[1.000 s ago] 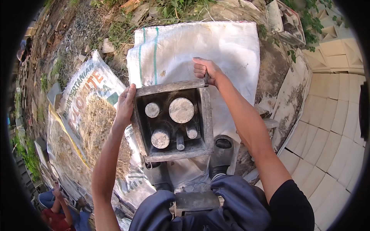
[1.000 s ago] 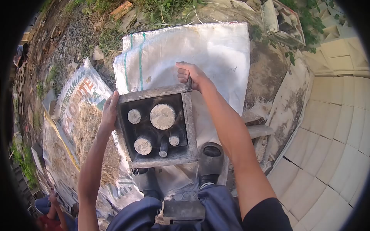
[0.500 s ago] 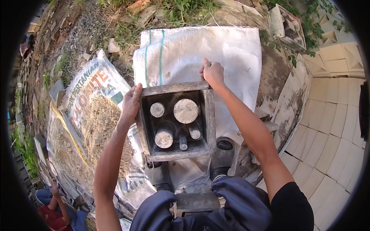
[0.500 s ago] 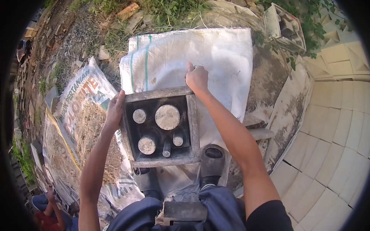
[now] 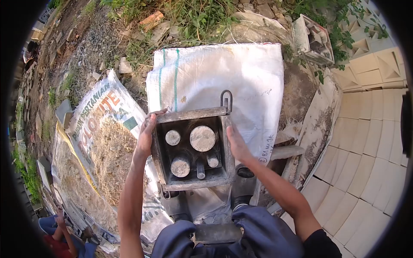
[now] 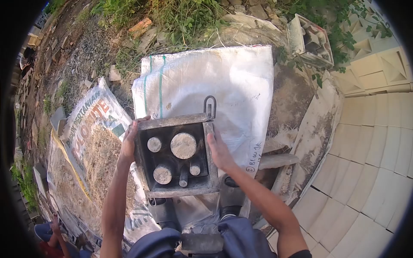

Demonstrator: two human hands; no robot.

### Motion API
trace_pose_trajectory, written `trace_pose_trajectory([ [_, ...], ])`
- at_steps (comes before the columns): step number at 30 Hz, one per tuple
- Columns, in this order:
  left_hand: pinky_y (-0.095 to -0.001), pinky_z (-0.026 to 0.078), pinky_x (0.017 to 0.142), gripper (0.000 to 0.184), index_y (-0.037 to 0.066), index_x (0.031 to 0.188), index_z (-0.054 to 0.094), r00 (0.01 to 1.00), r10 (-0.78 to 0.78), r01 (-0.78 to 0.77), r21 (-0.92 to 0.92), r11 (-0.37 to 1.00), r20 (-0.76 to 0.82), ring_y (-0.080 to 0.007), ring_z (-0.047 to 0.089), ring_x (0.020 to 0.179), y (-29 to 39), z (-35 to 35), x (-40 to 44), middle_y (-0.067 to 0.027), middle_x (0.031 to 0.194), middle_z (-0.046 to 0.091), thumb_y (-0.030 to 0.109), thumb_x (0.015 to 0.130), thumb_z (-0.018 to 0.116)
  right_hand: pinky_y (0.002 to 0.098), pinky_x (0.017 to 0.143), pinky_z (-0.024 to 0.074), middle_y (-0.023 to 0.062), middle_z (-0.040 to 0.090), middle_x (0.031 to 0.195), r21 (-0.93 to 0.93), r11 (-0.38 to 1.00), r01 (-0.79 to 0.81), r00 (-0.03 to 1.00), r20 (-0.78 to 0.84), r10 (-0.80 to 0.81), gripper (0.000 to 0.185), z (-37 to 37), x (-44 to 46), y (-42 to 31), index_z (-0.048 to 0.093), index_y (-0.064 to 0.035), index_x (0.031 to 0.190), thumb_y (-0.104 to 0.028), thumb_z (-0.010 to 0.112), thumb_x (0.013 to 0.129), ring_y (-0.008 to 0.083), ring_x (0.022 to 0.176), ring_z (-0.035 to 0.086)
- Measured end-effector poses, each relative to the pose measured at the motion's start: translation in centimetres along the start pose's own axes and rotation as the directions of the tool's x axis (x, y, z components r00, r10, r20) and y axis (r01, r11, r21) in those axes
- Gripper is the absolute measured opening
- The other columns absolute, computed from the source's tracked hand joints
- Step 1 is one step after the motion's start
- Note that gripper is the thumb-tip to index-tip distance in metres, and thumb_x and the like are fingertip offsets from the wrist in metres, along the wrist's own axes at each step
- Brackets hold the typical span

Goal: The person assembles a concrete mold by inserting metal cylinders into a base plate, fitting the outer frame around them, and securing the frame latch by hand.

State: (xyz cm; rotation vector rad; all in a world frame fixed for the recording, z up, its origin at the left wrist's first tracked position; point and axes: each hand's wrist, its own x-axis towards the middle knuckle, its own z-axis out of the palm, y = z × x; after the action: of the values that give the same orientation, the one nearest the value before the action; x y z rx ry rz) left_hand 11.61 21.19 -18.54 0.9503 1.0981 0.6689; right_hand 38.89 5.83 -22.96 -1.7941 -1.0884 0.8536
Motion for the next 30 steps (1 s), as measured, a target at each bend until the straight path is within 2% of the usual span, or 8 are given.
trace_pose_trajectory([
  [1, -0.0321, 0.044, 0.093, 0.048, 0.000, 0.118, 0.059, 0.993, -0.090, 0.090, -0.001, 0.996, -0.071, -0.0176, 0.057, 0.105, 0.4, 0.2, -0.3, -0.0102, 0.113, 0.063, 0.042, 0.096, 0.056, 0.0394, 0.090, 0.0438, 0.0192, 0.063, 0.114, -0.024, 0.999, 0.049, 0.997, -0.052, -0.050, 0.062, 0.9, -0.5, -1.2, 0.048, 0.0023, 0.133, -0.048, 0.028, 0.103, 0.0317, 0.099, 0.061],
  [3, -0.0313, 0.045, 0.091, 0.049, 0.000, 0.117, 0.060, 0.988, -0.135, 0.136, 0.007, 0.991, -0.081, -0.0167, 0.058, 0.101, 0.2, 0.0, -0.2, -0.0096, 0.110, 0.064, 0.043, 0.094, 0.059, 0.0371, 0.089, 0.0441, 0.0217, 0.062, 0.115, 0.183, 0.968, -0.172, 0.985, 0.041, 0.167, 0.059, 0.5, -1.1, -3.7, 0.042, 0.0005, 0.139, -0.045, 0.033, 0.103, 0.0283, 0.095, 0.060],
  [7, -0.0319, 0.048, 0.085, 0.053, -0.002, 0.116, 0.061, 0.972, -0.135, 0.157, 0.107, 0.982, -0.191, -0.0161, 0.059, 0.097, 1.6, 1.0, -0.5, -0.0098, 0.104, 0.066, 0.045, 0.092, 0.063, 0.0333, 0.064, 0.0435, 0.0116, 0.058, 0.069, -0.048, 0.954, -0.297, 0.953, -0.085, 0.292, 0.044, 0.5, -1.3, -5.6, 0.065, 0.0026, 0.100, -0.038, 0.047, 0.100, 0.0167, 0.064, 0.049],
  [13, -0.0319, 0.048, 0.084, 0.056, -0.005, 0.118, 0.059, 0.951, -0.230, 0.256, 0.108, 0.961, -0.204, -0.0166, 0.059, 0.097, 1.8, 0.8, -0.3, -0.0109, 0.105, 0.065, 0.045, 0.091, 0.063, 0.0292, 0.055, 0.0319, 0.0000, 0.038, 0.060, 0.132, 0.974, -0.184, 0.974, -0.110, 0.199, 0.043, 0.5, -1.4, -5.2, 0.051, 0.0011, 0.072, -0.031, 0.051, 0.100, 0.0087, 0.061, 0.034],
  [21, -0.0297, 0.050, 0.079, 0.054, -0.004, 0.115, 0.060, 0.958, -0.201, 0.252, 0.267, 0.930, -0.202, -0.0152, 0.060, 0.091, 3.2, 1.3, -0.3, -0.0106, 0.101, 0.066, 0.045, 0.092, 0.061, 0.0318, 0.053, 0.0336, 0.0030, 0.042, 0.058, 0.080, 0.985, -0.153, 0.982, -0.103, 0.161, 0.043, 0.4, -0.8, -5.4, 0.052, 0.0011, 0.072, -0.032, 0.052, 0.100, 0.0111, 0.058, 0.036],
  [23, -0.0282, 0.049, 0.079, 0.051, -0.003, 0.113, 0.061, 0.987, -0.160, 0.161, 0.057, 0.985, -0.032, -0.0137, 0.060, 0.089, 1.3, 0.0, 0.4, -0.0092, 0.100, 0.066, 0.044, 0.093, 0.060, 0.0298, 0.054, 0.0326, -0.0003, 0.040, 0.061, 0.057, 0.982, -0.181, 0.980, -0.072, 0.185, 0.042, -0.1, -1.0, -4.9, 0.051, 0.0004, 0.073, -0.032, 0.051, 0.100, 0.0094, 0.061, 0.035],
  [25, -0.0278, 0.049, 0.079, 0.050, -0.002, 0.112, 0.062, 0.980, -0.200, 0.200, 0.024, 0.979, -0.026, -0.0131, 0.060, 0.088, 0.9, 0.2, 0.5, -0.0085, 0.099, 0.066, 0.044, 0.093, 0.061, 0.0344, 0.052, 0.0353, 0.0094, 0.044, 0.056, 0.018, 0.997, -0.079, 0.993, -0.086, 0.080, 0.040, 0.0, -0.7, -4.7, 0.055, 0.0012, 0.076, -0.032, 0.053, 0.099, 0.0151, 0.055, 0.037],
  [30, -0.0289, 0.046, 0.081, 0.046, -0.001, 0.103, 0.065, 0.988, -0.116, 0.133, 0.193, 0.972, -0.097, -0.0118, 0.055, 0.087, 1.3, 0.3, 0.5, -0.0047, 0.093, 0.065, 0.044, 0.093, 0.062, 0.0366, 0.054, 0.0375, 0.0141, 0.046, 0.058, 0.014, 0.981, -0.195, 0.980, -0.044, 0.195, 0.042, -0.3, -1.5, -4.9, 0.055, 0.0028, 0.081, -0.036, 0.054, 0.098, 0.0214, 0.054, 0.041],
])
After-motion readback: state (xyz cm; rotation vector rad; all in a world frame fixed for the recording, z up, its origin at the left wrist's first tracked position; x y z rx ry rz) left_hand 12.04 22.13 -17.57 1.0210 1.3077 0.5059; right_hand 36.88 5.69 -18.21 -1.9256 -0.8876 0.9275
